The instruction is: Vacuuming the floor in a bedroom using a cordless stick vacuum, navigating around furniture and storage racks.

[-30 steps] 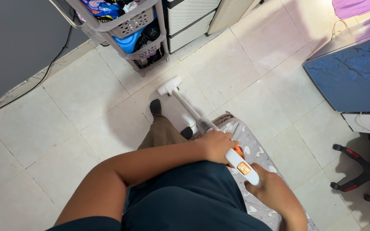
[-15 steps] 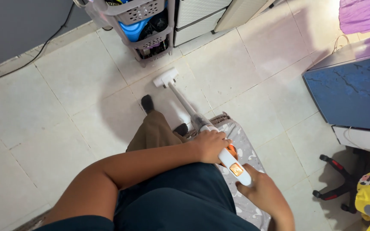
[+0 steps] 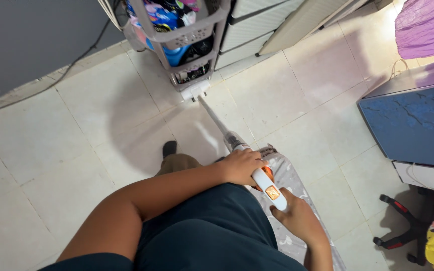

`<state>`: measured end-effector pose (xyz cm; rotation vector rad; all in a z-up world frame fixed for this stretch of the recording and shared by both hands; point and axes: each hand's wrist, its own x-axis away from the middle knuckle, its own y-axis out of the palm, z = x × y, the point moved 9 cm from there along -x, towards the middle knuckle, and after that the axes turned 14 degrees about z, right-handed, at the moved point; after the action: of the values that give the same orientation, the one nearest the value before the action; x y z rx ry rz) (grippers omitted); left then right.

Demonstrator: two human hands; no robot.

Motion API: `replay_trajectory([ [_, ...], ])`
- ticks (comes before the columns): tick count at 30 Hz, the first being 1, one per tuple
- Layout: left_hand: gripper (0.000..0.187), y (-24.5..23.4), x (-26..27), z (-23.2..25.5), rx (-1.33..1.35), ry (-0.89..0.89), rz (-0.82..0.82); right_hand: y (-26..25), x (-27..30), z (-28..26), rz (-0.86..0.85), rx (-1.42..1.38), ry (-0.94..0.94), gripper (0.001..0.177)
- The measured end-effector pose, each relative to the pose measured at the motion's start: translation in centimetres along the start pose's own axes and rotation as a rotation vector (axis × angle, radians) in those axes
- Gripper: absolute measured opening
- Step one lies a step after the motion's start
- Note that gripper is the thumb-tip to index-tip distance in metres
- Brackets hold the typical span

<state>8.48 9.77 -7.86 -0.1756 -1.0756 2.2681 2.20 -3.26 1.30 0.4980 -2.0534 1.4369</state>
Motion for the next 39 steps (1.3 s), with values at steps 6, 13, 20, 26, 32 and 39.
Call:
replay_trajectory([
  [6, 0.096, -2.3, 2.1, -2.7, 0.010, 0.082, 0.082, 0.0, 1.2, -4.8, 0.025, 0.021, 0.083, 0.023],
  [13, 0.091, -5.3, 7.7, -5.0, 0.084, 0.149, -0.016, 4.6, 4.8, -9.6, 0.042, -0.035, 0.212, 0.020],
  [20, 0.092, -2.5, 12.6, -5.5, 0.005, 0.293, -0.198, 12.7, 8.9, -10.3, 0.054, -0.209, 0.344, 0.021],
  [26, 0.090, 0.3, 15.1, -5.6, -0.003, 0.372, -0.188, 15.6, 10.9, -10.5, 0.048, -0.240, 0.348, 0.022],
  [32, 0.093, 1.9, 16.9, -4.3, -0.004, 0.316, -0.250, 19.0, 12.7, -8.2, 0.079, -0.235, 0.290, 0.025],
  [39, 0.095, 5.9, 21.9, 1.2, 0.007, 0.414, -0.368, 23.2, 19.8, -4.2, 0.058, -0.269, 0.378, 0.025],
])
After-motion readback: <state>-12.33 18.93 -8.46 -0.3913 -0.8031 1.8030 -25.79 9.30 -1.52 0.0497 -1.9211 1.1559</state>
